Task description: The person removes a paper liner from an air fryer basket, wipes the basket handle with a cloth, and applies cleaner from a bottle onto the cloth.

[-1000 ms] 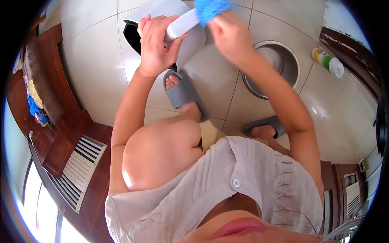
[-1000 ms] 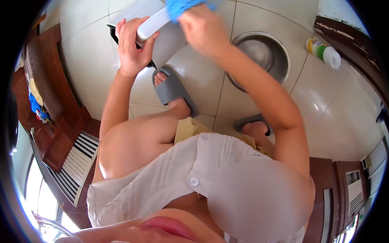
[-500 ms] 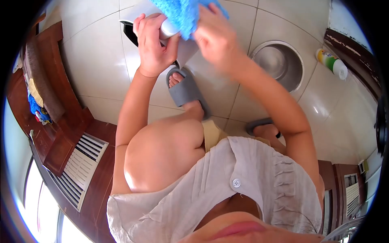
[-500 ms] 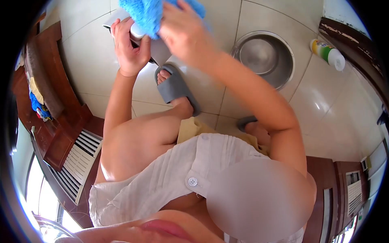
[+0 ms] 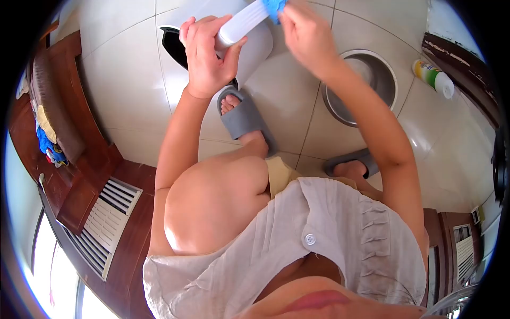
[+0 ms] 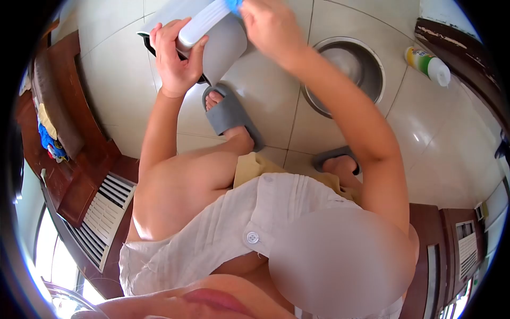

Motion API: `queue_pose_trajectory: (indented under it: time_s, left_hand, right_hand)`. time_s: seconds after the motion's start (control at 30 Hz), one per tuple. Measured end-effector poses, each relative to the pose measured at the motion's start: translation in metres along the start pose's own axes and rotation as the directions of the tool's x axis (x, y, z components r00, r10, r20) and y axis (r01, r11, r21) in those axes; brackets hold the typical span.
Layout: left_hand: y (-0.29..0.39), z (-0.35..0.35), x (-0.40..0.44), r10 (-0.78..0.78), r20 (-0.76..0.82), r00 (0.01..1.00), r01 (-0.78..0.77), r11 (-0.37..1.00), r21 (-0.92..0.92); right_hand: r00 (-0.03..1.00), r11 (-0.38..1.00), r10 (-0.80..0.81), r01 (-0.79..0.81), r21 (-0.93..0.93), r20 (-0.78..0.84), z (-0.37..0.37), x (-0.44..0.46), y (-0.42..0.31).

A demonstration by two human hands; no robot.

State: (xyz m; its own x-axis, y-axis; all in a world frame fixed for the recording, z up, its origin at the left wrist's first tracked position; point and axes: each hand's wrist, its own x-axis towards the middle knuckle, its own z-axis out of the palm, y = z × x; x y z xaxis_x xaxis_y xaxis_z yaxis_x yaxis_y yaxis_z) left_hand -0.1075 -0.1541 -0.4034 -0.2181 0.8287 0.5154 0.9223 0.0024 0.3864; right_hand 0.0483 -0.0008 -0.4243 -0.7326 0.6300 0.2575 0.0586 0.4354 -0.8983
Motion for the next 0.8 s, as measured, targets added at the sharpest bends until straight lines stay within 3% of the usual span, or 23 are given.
queue_pose_trajectory:
  time_s: [0.03, 0.1, 0.17, 0.23, 0.27, 0.3, 0.33, 0.37, 0.4, 0.47, 0.5, 0.53, 0.57, 0.63, 0.7, 0.8]
  left_hand:
    - [0.002, 0.002, 0.000, 0.005, -0.010, 1.000, -0.005, 1.000, -0.003]
    - [0.004, -0.001, -0.001, -0.010, 0.008, 1.000, 0.010, 1.000, 0.008]
    - [-0.004, -0.004, 0.000, -0.012, -0.017, 1.000, 0.011, 1.000, -0.022]
    - [-0.004, -0.009, 0.000, -0.036, 0.014, 0.999, 0.037, 0.999, -0.025]
    - [-0.002, -0.009, -0.001, -0.045, 0.023, 0.999, 0.046, 0.999, -0.015]
    - [0.000, -0.008, -0.001, -0.054, 0.029, 0.998, 0.054, 0.999, -0.007]
    - [0.001, -0.009, -0.002, -0.048, 0.025, 0.999, 0.049, 0.999, -0.012]
    - [0.004, -0.011, -0.004, -0.042, 0.032, 0.999, 0.043, 0.999, -0.021]
    - [0.005, -0.013, -0.007, -0.043, 0.040, 0.998, 0.044, 0.999, -0.027]
    - [0.002, -0.014, -0.009, -0.054, -0.010, 0.998, 0.053, 0.996, -0.074]
    - [-0.001, -0.016, -0.010, -0.052, -0.060, 0.997, 0.045, 0.992, -0.119]
    - [-0.001, -0.017, -0.011, -0.068, -0.076, 0.995, 0.058, 0.989, -0.132]
    - [0.000, -0.018, -0.010, -0.067, -0.077, 0.995, 0.057, 0.991, -0.121]
    - [0.002, -0.018, -0.011, -0.088, -0.094, 0.992, 0.068, 0.978, -0.196]
    - [0.004, -0.019, -0.010, -0.067, -0.100, 0.993, 0.048, 0.981, -0.186]
    - [0.007, -0.022, -0.008, -0.057, -0.026, 0.998, 0.052, 0.987, -0.154]
  right_hand:
    - [1.000, 1.000, -0.003, 0.003, -0.008, 0.002, 0.000, -0.001, -0.010]
    - [0.973, 0.973, -0.229, 0.229, -0.029, -0.010, 0.013, -0.012, -0.044]
    - [0.964, 0.964, -0.255, 0.259, 0.054, -0.079, 0.019, -0.009, -0.043]
    - [0.948, 0.946, -0.318, 0.315, -0.081, -0.025, 0.014, 0.003, -0.028]
    - [0.934, 0.949, -0.315, 0.305, -0.083, -0.167, 0.018, 0.007, -0.011]
    - [0.935, 0.950, -0.311, 0.300, -0.087, -0.170, 0.015, 0.004, -0.001]
    - [0.999, 0.996, 0.002, -0.005, -0.090, -0.034, 0.008, -0.001, 0.010]
    - [0.944, 0.944, 0.315, -0.301, -0.137, 0.096, 0.003, -0.002, 0.019]
    - [0.945, 0.945, 0.311, -0.296, -0.143, 0.101, 0.001, -0.003, 0.025]
    - [0.915, 0.881, 0.402, -0.394, 0.261, 0.023, 0.001, -0.008, 0.030]
    - [0.916, 0.881, 0.399, -0.392, 0.266, 0.027, 0.000, -0.006, 0.031]
    - [0.840, 0.594, 0.526, -0.473, 0.651, 0.131, -0.003, 0.001, 0.033]
    - [0.761, 0.161, 0.581, -0.457, 0.875, 0.291, -0.007, 0.008, 0.034]
    - [0.760, 0.109, 0.536, -0.494, 0.863, 0.367, -0.020, 0.015, 0.033]
    - [0.715, -0.200, 0.513, -0.438, 0.876, 0.474, -0.028, 0.016, 0.036]
    - [0.756, -0.244, 0.425, -0.434, 0.867, 0.498, -0.042, 0.018, 0.031]
